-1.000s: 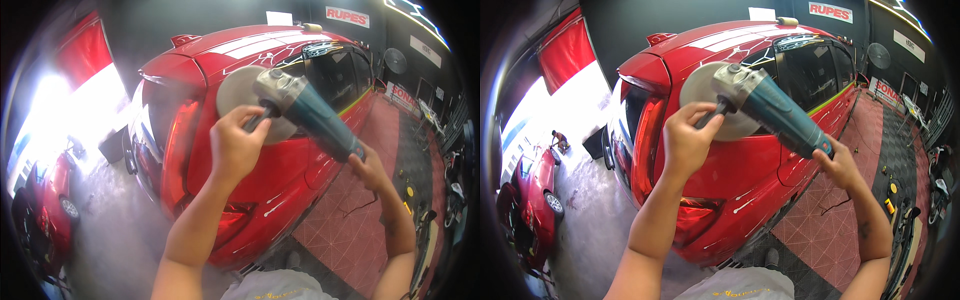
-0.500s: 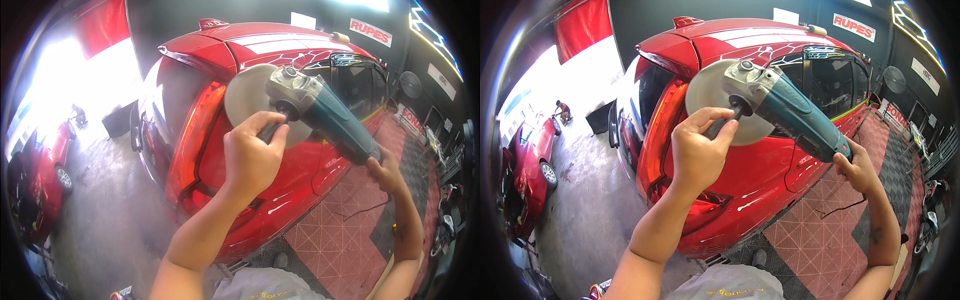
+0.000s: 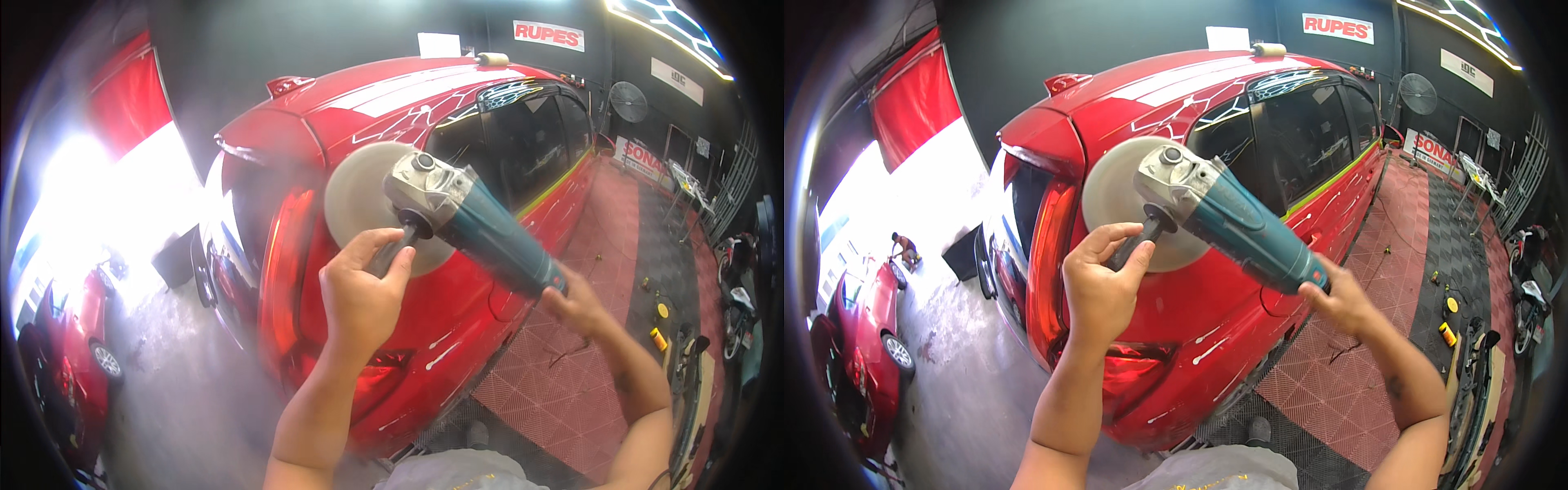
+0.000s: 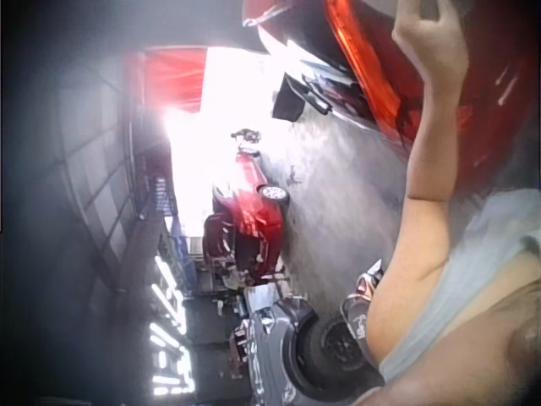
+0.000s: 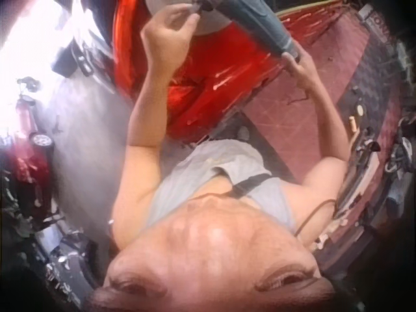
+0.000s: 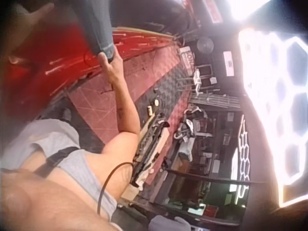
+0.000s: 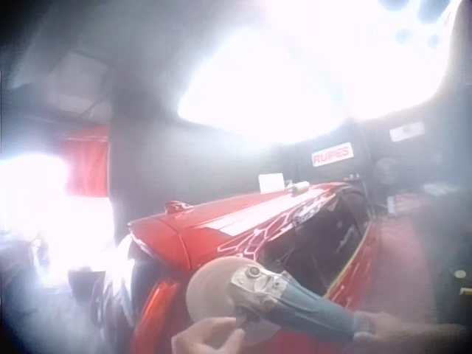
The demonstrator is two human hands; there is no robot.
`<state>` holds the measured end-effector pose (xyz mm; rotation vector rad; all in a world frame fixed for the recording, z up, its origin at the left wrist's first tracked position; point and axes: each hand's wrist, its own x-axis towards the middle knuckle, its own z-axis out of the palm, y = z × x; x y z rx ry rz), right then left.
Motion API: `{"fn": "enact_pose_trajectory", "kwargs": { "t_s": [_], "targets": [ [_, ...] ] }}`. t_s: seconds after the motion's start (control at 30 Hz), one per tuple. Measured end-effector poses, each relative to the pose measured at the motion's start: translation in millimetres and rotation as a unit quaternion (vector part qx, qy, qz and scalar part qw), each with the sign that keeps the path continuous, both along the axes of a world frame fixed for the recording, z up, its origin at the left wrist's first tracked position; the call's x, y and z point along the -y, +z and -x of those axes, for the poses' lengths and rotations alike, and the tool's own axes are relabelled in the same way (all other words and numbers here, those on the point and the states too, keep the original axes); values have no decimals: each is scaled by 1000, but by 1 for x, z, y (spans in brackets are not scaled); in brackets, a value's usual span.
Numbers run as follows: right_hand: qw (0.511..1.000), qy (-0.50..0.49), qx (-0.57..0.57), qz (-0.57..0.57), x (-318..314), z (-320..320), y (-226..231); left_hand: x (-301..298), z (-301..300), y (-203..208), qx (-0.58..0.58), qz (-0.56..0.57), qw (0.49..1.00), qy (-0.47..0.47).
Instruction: The person sits on the floor and prepares a polishing machine. They then apply a liquid product to the rear side panel of a red car using a cloth. Finally, they use the polishing machine to buff the treated area of the car's bodywork.
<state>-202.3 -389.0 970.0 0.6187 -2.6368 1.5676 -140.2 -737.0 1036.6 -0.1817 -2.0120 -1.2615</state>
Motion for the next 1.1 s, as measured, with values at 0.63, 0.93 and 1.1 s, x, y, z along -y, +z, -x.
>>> {"fn": "enact_pose_trajectory", "kwargs": {
  "t_s": [0.63,0.93,1.1],
  "targets": [
    [933,98,-33,344,127,26,-44,17,143,187,72,315,946,-29],
    [915,178,150,330,47,84,0,-41,143,87,-316,206,878,293],
    [909,225,77,341,78,55,-14,-82,75,-34,-25,-208,977,-41]
  ]
}}
